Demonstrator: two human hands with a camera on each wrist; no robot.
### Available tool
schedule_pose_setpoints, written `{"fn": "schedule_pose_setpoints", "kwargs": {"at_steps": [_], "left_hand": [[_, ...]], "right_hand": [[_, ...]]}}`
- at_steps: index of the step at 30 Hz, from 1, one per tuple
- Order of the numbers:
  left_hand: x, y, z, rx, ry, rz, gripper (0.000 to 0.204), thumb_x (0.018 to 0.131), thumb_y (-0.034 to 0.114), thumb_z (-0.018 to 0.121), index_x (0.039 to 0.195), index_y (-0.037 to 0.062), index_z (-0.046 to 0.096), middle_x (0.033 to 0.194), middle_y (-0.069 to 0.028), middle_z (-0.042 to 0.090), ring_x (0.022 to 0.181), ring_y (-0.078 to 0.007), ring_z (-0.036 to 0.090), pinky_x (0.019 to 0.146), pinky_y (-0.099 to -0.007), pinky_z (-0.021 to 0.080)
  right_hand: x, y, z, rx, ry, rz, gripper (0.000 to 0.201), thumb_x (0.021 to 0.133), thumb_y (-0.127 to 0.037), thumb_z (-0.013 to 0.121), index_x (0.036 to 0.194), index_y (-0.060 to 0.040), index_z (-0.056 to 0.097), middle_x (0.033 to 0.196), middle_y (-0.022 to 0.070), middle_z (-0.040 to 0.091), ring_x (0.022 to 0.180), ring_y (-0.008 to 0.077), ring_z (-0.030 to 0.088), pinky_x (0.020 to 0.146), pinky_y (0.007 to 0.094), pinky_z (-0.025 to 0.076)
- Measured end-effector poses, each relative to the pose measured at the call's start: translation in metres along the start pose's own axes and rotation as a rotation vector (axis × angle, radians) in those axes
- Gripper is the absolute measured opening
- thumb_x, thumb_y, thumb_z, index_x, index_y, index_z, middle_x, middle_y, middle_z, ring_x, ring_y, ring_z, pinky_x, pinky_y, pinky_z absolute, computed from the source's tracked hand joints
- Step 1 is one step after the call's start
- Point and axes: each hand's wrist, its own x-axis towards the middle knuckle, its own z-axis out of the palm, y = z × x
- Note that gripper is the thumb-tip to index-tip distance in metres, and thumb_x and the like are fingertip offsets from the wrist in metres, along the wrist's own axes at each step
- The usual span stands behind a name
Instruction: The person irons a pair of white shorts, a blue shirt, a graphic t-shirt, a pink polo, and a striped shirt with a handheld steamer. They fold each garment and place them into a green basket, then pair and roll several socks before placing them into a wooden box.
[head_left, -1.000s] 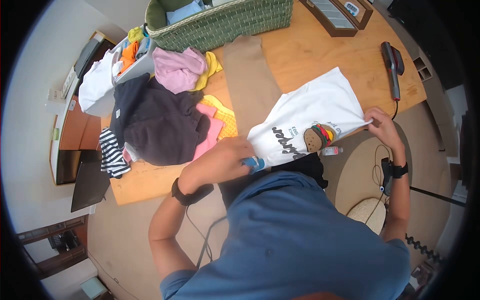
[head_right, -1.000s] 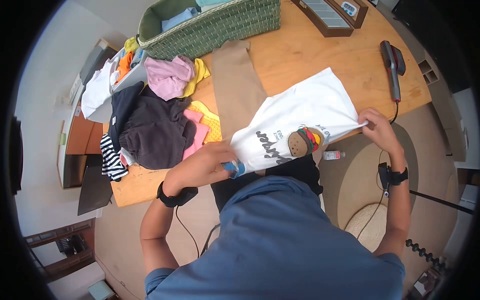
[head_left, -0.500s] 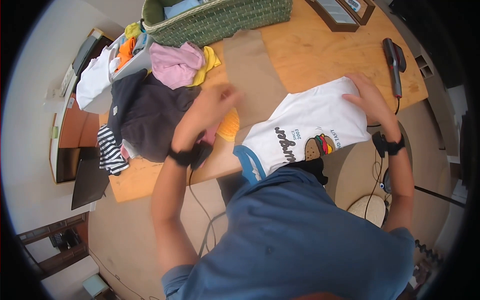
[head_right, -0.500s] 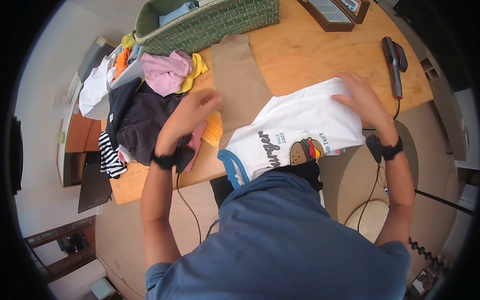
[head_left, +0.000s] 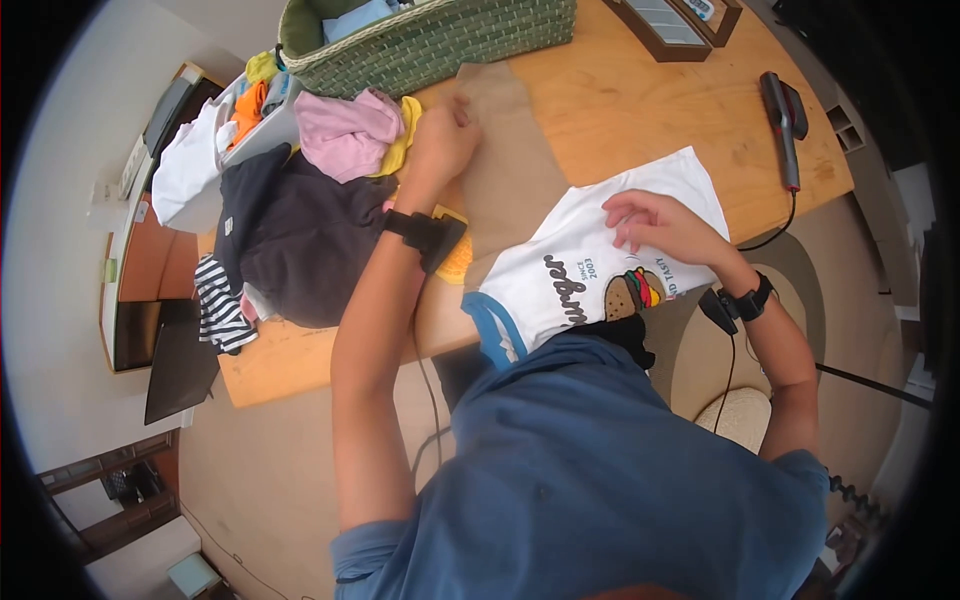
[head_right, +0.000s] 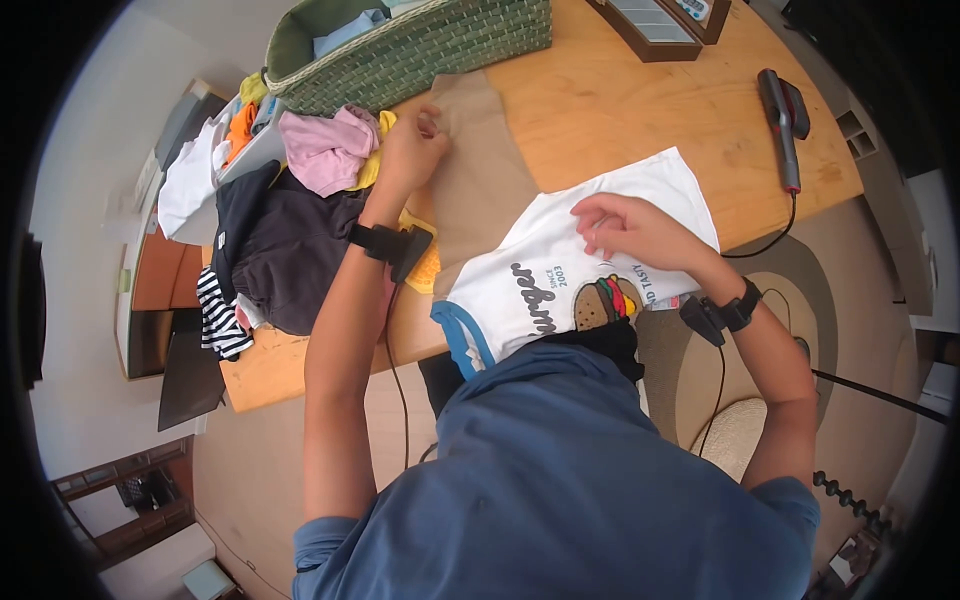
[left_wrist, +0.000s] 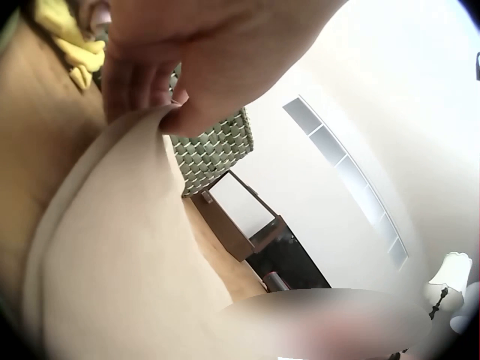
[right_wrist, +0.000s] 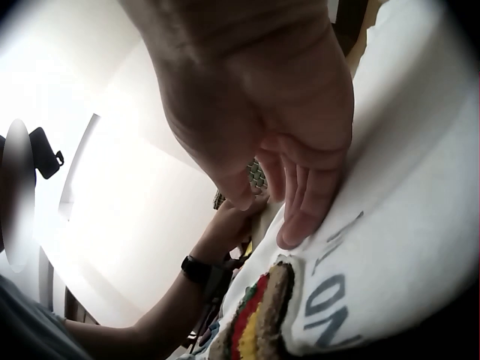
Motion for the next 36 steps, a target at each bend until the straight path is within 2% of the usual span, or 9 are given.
{"fn": "schedule_pose_setpoints", "kwargs": {"at_steps": [3, 6, 10, 12, 13, 16, 24, 28, 36], "left_hand": [[-0.009, 0.022, -0.012, -0.133, 0.11, 0.077, 0.037, 0.08, 0.009, 0.068, 0.116, 0.0013, 0.06, 0.095, -0.0133, 0.066, 0.082, -0.0247, 0.067, 0.074, -0.0339, 0.054], [-0.025, 0.059, -0.017, -0.163, 0.235, 0.383, 0.031, 0.084, 0.004, 0.064, 0.114, 0.0025, 0.061, 0.098, -0.0122, 0.064, 0.085, -0.0242, 0.066, 0.072, -0.0328, 0.054], [-0.086, 0.128, 0.002, -0.211, -0.07, 0.752, 0.032, 0.084, 0.005, 0.068, 0.115, 0.0053, 0.061, 0.106, -0.0115, 0.062, 0.096, -0.0286, 0.063, 0.084, -0.0376, 0.051], [-0.114, 0.144, -0.004, -0.32, -0.567, 0.799, 0.034, 0.082, 0.008, 0.07, 0.115, 0.0057, 0.061, 0.11, -0.0123, 0.061, 0.102, -0.0311, 0.06, 0.089, -0.0397, 0.049], [-0.114, 0.135, -0.002, -0.323, -0.629, 0.869, 0.035, 0.081, 0.01, 0.071, 0.115, 0.0054, 0.061, 0.112, -0.013, 0.06, 0.103, -0.0333, 0.06, 0.089, -0.0406, 0.05], [-0.114, 0.101, -0.012, -0.287, -0.374, 0.566, 0.041, 0.079, 0.014, 0.074, 0.117, 0.0053, 0.061, 0.114, -0.0142, 0.06, 0.103, -0.0352, 0.06, 0.09, -0.0408, 0.049], [-0.142, 0.075, -0.026, -0.043, -0.502, 0.177, 0.047, 0.078, 0.009, 0.072, 0.122, 0.0021, 0.056, 0.101, -0.0212, 0.065, 0.097, -0.0395, 0.063, 0.084, -0.0428, 0.051], [-0.132, 0.073, -0.026, -0.164, -0.491, 0.15, 0.043, 0.081, 0.007, 0.069, 0.122, 0.0051, 0.055, 0.091, -0.0178, 0.065, 0.078, -0.033, 0.065, 0.072, -0.0373, 0.052], [-0.055, 0.056, -0.053, 0.011, -0.402, 0.152, 0.043, 0.082, 0.007, 0.07, 0.122, 0.0038, 0.056, 0.095, -0.0146, 0.065, 0.083, -0.023, 0.067, 0.073, -0.0336, 0.053]], "right_hand": [[0.011, 0.005, -0.008, 0.249, -0.013, 0.074, 0.034, 0.102, -0.02, 0.051, 0.131, -0.0009, 0.052, 0.11, 0.0137, 0.065, 0.092, 0.0199, 0.069, 0.081, 0.0314, 0.057], [0.014, 0.013, -0.016, 0.495, -0.011, 0.09, 0.042, 0.106, -0.033, 0.042, 0.133, -0.0012, 0.051, 0.111, 0.0166, 0.066, 0.091, 0.0217, 0.07, 0.079, 0.0328, 0.058], [0.017, 0.025, -0.024, 0.856, 0.022, 0.127, 0.053, 0.107, -0.044, 0.036, 0.133, -0.0006, 0.051, 0.111, 0.0189, 0.068, 0.094, 0.025, 0.07, 0.081, 0.0367, 0.058], [0.017, 0.02, -0.029, 0.939, 0.068, 0.181, 0.055, 0.106, -0.046, 0.036, 0.133, -0.0008, 0.051, 0.112, 0.019, 0.068, 0.096, 0.0261, 0.07, 0.082, 0.0379, 0.058], [0.013, 0.01, -0.033, 0.91, 0.086, 0.22, 0.055, 0.106, -0.047, 0.036, 0.133, -0.0013, 0.052, 0.112, 0.0189, 0.068, 0.098, 0.0264, 0.069, 0.083, 0.0381, 0.058], [0.008, 0.017, -0.044, 0.817, -0.024, 0.192, 0.052, 0.104, -0.044, 0.042, 0.135, -0.0035, 0.051, 0.116, 0.0169, 0.067, 0.103, 0.0239, 0.067, 0.088, 0.0345, 0.056], [-0.014, -0.014, -0.022, -0.14, -0.015, 0.117, 0.087, 0.074, -0.009, 0.083, 0.148, -0.0049, 0.036, 0.117, 0.0096, 0.059, 0.096, 0.0148, 0.061, 0.083, 0.0287, 0.053], [-0.023, -0.032, 0.01, -0.478, 0.157, 0.123, 0.085, 0.079, -0.027, 0.079, 0.148, -0.0042, 0.035, 0.108, 0.0163, 0.062, 0.092, 0.0236, 0.062, 0.081, 0.0339, 0.051], [0.032, -0.024, -0.007, -0.646, 0.171, 0.026, 0.086, 0.074, -0.002, 0.064, 0.151, -0.0113, 0.028, 0.101, 0.0163, 0.06, 0.087, 0.0271, 0.06, 0.08, 0.0367, 0.05]]}}
